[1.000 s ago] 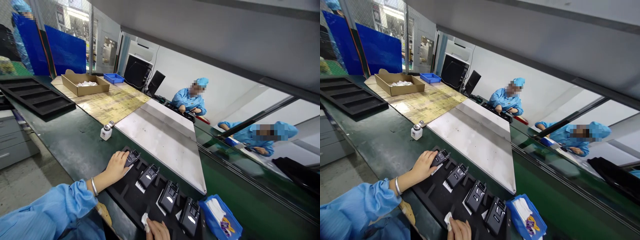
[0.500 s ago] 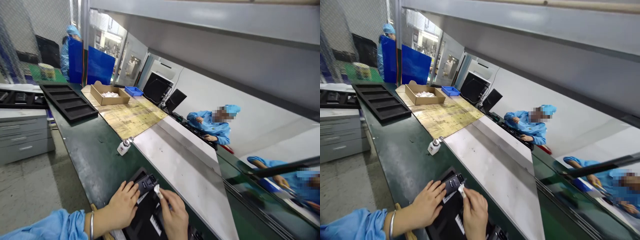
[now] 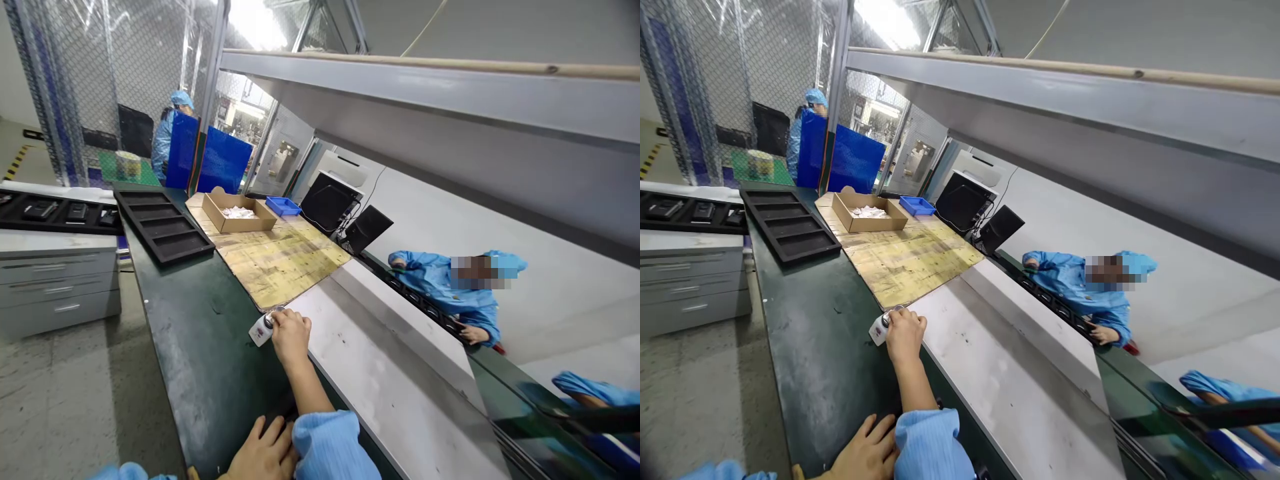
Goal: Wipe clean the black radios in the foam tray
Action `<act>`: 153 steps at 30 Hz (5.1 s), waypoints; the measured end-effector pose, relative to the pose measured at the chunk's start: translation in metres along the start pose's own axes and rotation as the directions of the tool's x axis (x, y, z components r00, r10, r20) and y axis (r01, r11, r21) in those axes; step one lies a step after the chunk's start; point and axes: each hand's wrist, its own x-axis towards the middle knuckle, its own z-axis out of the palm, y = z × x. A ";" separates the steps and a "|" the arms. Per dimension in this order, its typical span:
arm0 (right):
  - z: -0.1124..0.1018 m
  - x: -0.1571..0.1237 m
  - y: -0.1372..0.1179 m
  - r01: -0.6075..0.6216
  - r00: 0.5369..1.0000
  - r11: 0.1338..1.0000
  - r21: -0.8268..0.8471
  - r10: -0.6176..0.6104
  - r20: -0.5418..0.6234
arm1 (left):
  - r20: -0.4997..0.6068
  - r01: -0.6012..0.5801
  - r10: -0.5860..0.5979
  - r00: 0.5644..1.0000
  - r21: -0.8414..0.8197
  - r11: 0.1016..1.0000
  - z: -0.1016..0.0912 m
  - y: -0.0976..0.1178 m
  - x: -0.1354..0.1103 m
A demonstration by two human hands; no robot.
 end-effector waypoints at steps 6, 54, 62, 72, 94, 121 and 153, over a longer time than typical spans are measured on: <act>-0.001 0.003 0.002 0.004 0.997 0.996 -0.086 0.003 0.078 | -0.167 -0.022 0.042 0.985 0.124 0.992 0.004 0.002 -0.003; -0.062 -0.167 0.116 -0.162 0.987 0.985 -0.060 0.162 -0.010 | 0.062 0.012 -0.022 0.998 0.164 0.986 -0.062 0.024 -0.001; -0.064 -0.185 0.127 -0.178 0.984 0.978 -0.111 0.178 -0.002 | 0.014 -0.025 0.023 1.000 0.208 0.978 -0.060 0.023 0.000; -0.066 -0.163 0.128 -0.145 0.989 0.989 0.007 0.146 -0.036 | -0.031 -0.047 0.056 0.998 0.241 0.969 -0.061 0.023 0.003; -0.047 -0.181 0.116 -0.185 0.980 0.982 -0.034 0.181 -0.086 | -0.046 -0.054 0.068 0.997 0.250 0.967 -0.063 0.024 0.006; -0.077 -0.182 0.128 -0.190 0.981 0.982 0.024 0.190 -0.030 | 0.024 -0.041 0.037 0.999 0.211 0.977 -0.062 0.025 0.001; -0.045 -0.203 0.048 -0.302 0.953 0.952 -0.048 0.302 -0.010 | 0.225 0.046 -0.051 0.973 0.028 0.999 -0.076 0.026 0.002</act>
